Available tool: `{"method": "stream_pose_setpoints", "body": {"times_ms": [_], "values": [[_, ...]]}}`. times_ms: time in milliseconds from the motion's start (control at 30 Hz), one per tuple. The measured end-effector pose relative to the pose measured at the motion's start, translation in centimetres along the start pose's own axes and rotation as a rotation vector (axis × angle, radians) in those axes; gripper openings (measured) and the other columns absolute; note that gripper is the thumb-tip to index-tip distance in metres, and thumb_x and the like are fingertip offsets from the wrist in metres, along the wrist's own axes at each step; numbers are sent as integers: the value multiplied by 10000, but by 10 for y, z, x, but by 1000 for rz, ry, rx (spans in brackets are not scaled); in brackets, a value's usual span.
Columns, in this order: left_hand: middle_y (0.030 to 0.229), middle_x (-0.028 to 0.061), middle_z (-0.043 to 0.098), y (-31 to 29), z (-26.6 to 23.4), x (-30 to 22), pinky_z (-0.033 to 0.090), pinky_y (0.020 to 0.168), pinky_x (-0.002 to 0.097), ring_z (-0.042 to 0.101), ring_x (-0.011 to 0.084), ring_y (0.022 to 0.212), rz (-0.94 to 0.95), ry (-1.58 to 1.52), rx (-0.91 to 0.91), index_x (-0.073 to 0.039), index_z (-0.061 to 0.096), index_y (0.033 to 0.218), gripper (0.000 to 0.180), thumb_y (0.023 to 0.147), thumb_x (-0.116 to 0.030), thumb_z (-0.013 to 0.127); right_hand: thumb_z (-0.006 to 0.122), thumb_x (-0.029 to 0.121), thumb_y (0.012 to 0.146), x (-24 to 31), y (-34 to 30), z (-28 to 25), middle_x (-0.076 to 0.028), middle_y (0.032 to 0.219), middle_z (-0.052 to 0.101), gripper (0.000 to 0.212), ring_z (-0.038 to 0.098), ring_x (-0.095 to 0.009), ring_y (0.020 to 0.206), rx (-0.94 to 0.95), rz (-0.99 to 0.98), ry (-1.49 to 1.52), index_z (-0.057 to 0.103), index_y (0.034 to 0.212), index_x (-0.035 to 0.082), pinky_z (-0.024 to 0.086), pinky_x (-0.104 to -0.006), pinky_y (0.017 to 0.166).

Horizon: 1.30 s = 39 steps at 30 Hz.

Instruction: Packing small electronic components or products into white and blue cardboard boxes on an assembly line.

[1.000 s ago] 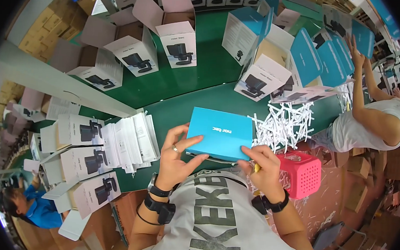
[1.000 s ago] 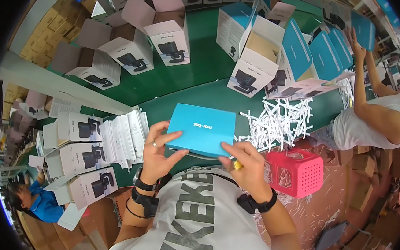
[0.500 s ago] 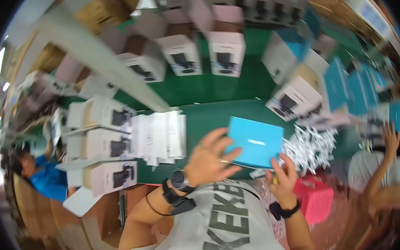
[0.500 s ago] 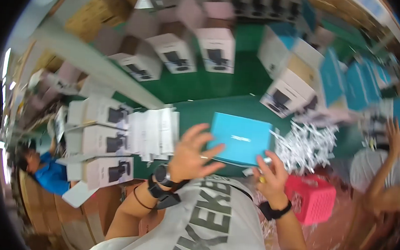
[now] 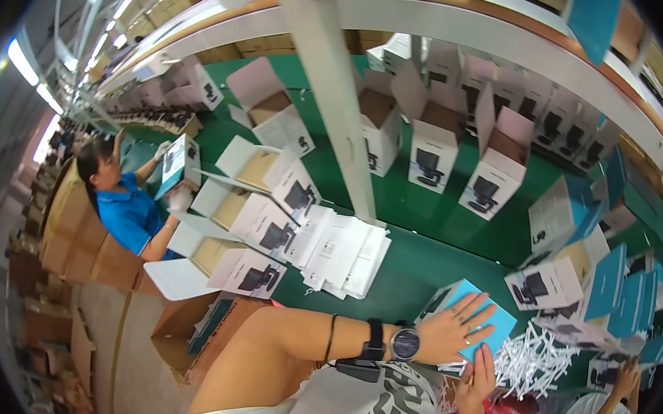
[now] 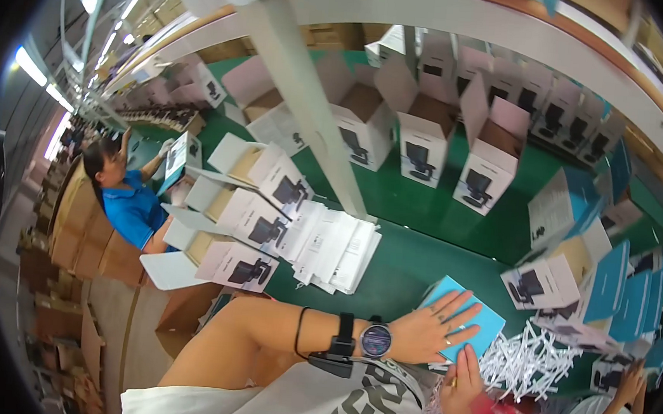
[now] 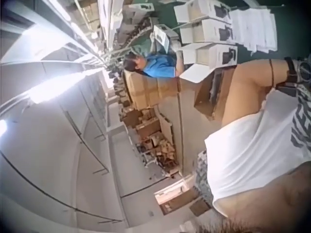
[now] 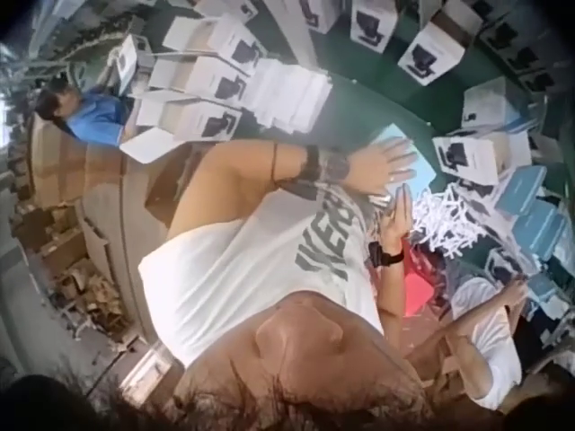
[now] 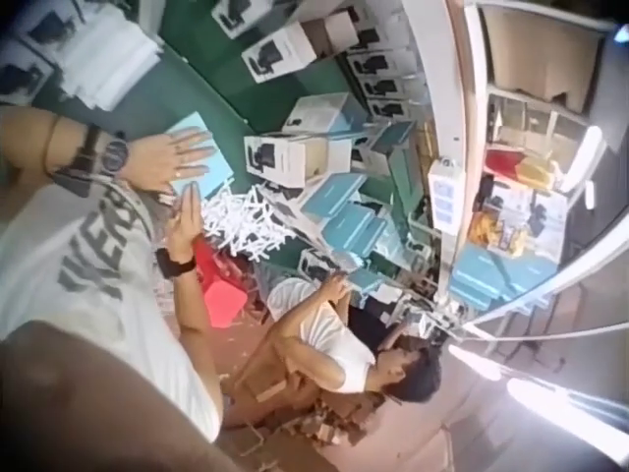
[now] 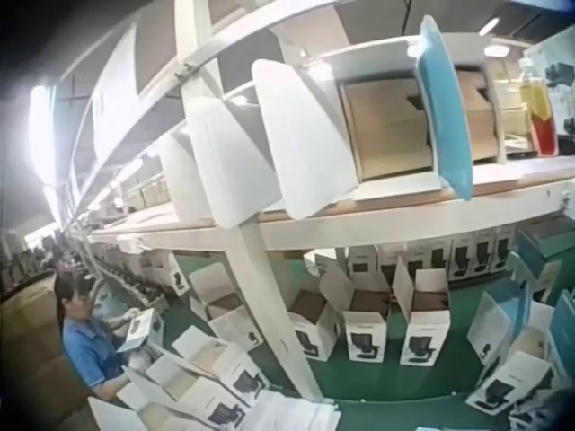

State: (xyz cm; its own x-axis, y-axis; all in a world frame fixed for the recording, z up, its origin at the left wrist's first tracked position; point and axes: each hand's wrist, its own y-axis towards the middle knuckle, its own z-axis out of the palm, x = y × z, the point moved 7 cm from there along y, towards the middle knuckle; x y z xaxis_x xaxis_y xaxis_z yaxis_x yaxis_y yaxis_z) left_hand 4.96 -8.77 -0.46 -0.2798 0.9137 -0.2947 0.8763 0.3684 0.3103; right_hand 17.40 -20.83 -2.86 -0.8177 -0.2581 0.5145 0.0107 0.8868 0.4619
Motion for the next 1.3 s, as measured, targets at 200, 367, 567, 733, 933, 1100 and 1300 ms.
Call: {"method": "stream_pose_setpoints", "body": {"times_ms": [200,367,567,733,933,1100,1300], "values": [[1634,436,207,15,3,-7,136,1272,645,240,596,1514,-56,-81,54,-55,392,1600,1034,800,-599,758,626,95,1019,-34,-14,0,-278,1269,686,238,697,-477,1084,95,-68,30,688,1195,-52,574,-535,911],[1624,453,203,13,0,0,134,1270,649,270,600,1500,-89,-120,60,-106,386,1615,1023,801,-608,746,646,75,1016,-54,-23,8,-284,1313,675,271,691,-445,1135,-3,-109,82,692,1253,-49,560,-490,977],[1589,451,264,0,-5,13,178,1254,652,324,591,1466,-85,-90,76,-160,376,1631,1021,788,-571,780,664,105,989,-57,-11,0,-226,1203,727,193,725,-401,926,-6,-268,178,732,1149,20,575,-490,773],[1521,400,378,18,-24,6,309,1180,631,443,549,1365,-319,-24,209,-201,366,1643,1044,771,-559,816,722,93,944,-77,22,-6,-195,1191,745,179,732,-372,898,39,-240,257,762,1111,43,586,-433,754],[1517,397,399,2,-30,-1,354,1142,623,493,543,1310,-474,105,125,-203,449,1602,1031,733,-602,834,708,43,945,-102,24,-25,-177,1192,755,199,754,-314,878,68,-80,314,753,1137,15,586,-366,741],[1368,390,478,-9,-51,125,362,1101,617,498,540,1226,-1088,171,-344,-167,467,1569,1024,736,-663,795,660,49,971,-182,-36,-34,-165,1102,782,202,752,-254,799,109,433,396,747,1147,3,563,-322,712],[1417,428,458,47,-81,266,313,1130,644,448,562,1319,-1465,564,-401,-94,486,1524,948,796,-643,743,638,73,990,-217,-84,-40,-156,983,798,199,767,-233,836,303,677,321,746,1140,1,563,-315,746]]}}
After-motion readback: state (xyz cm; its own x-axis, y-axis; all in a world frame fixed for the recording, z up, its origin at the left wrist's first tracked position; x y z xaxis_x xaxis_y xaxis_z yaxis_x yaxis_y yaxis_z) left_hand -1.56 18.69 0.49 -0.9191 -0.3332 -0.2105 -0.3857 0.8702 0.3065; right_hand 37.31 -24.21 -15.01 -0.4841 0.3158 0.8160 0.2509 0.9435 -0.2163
